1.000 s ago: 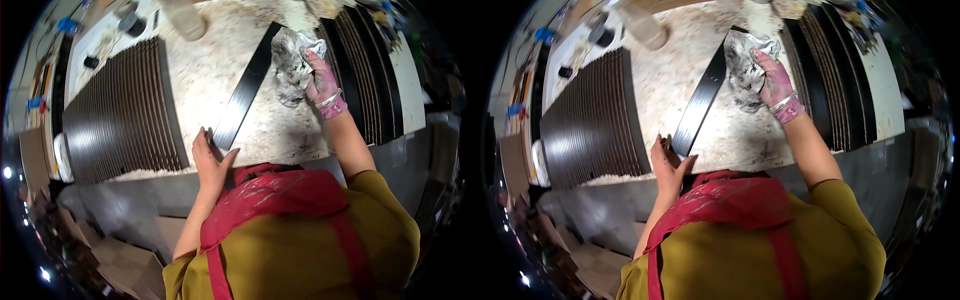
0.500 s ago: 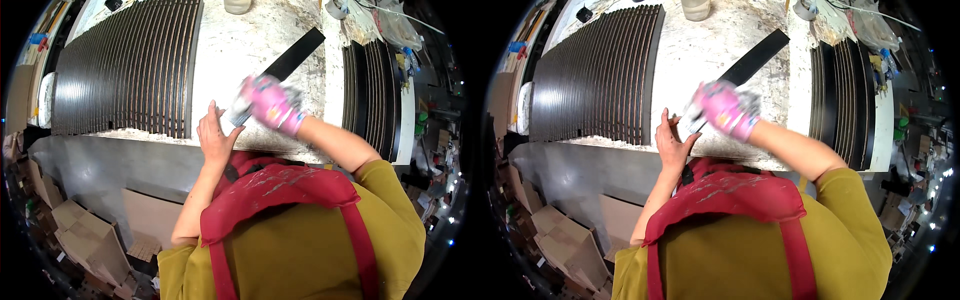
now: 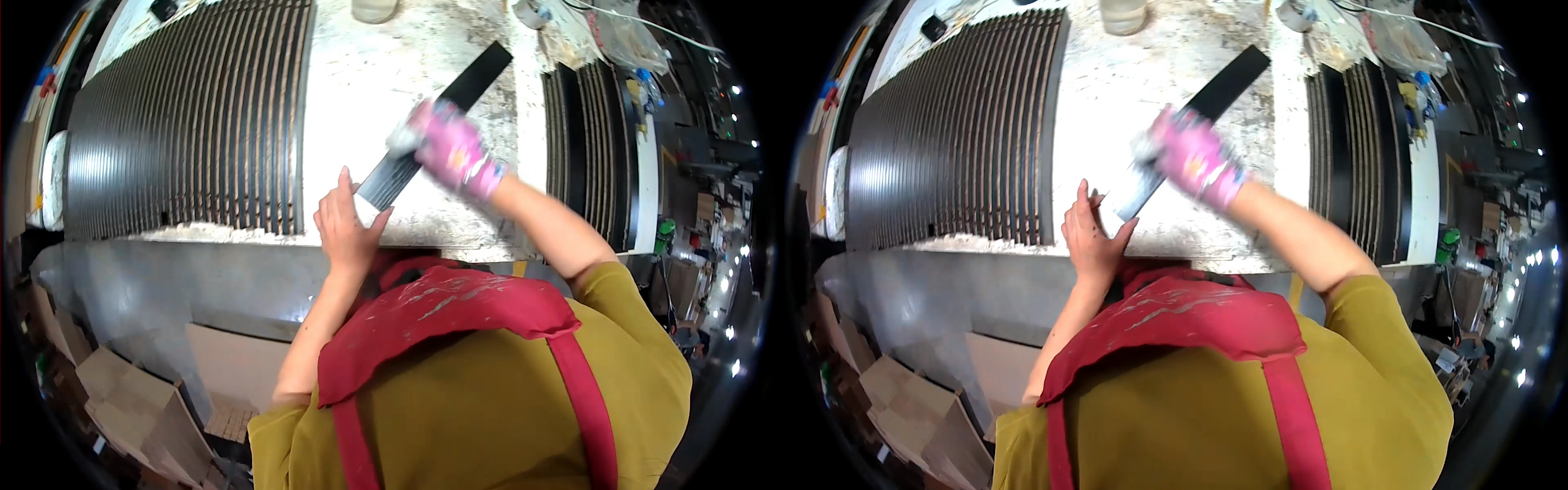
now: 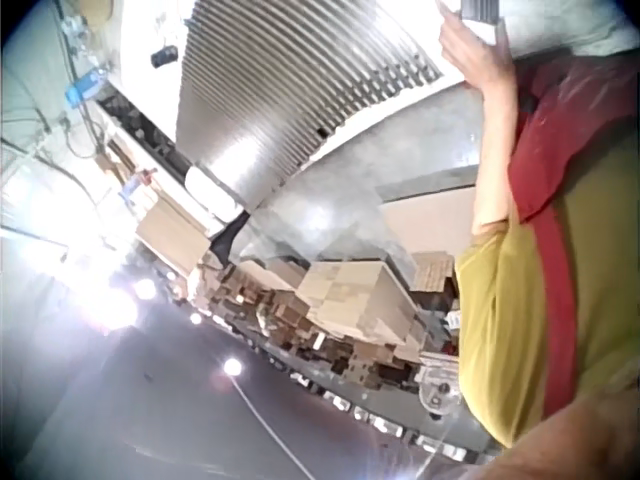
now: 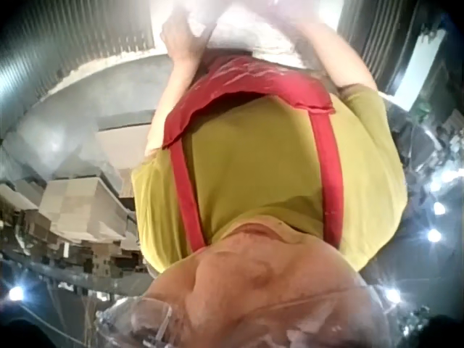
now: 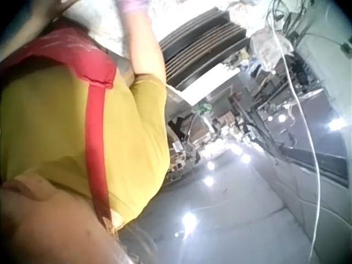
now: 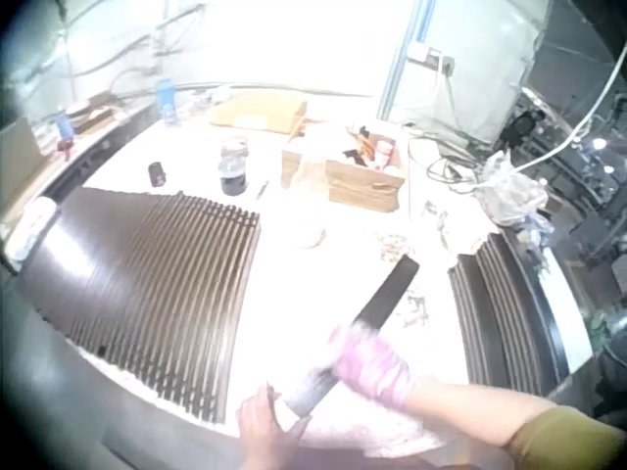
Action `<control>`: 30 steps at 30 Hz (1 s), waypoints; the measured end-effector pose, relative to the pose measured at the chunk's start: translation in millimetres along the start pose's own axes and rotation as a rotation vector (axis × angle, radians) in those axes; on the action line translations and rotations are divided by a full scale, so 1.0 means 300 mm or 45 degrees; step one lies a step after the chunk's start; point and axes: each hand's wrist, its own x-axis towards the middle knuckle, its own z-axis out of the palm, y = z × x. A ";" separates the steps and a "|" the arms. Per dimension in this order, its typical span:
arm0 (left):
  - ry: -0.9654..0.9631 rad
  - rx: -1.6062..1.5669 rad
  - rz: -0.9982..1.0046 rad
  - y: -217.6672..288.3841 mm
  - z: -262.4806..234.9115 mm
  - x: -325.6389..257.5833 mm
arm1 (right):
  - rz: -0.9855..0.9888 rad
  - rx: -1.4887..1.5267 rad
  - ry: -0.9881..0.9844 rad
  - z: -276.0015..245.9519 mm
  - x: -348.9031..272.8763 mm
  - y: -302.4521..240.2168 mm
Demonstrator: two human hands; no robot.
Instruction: The person wipes several long dark wooden strips using a cloth, occasionally applying a liquid from a clear plastic bottle to the cloth.
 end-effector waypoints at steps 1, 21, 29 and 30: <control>-0.029 -0.006 -0.026 0.012 -0.008 0.001 | -0.109 -0.134 0.110 -0.072 0.032 0.111; -0.221 0.112 0.044 0.033 -0.021 0.024 | 0.101 -0.311 0.080 -0.143 0.106 0.308; -0.224 0.105 0.045 0.030 -0.023 0.028 | 0.519 -0.173 -0.254 -0.117 0.146 0.245; -0.226 0.101 0.050 0.034 -0.023 0.028 | 0.255 -0.153 0.023 -0.146 0.140 0.340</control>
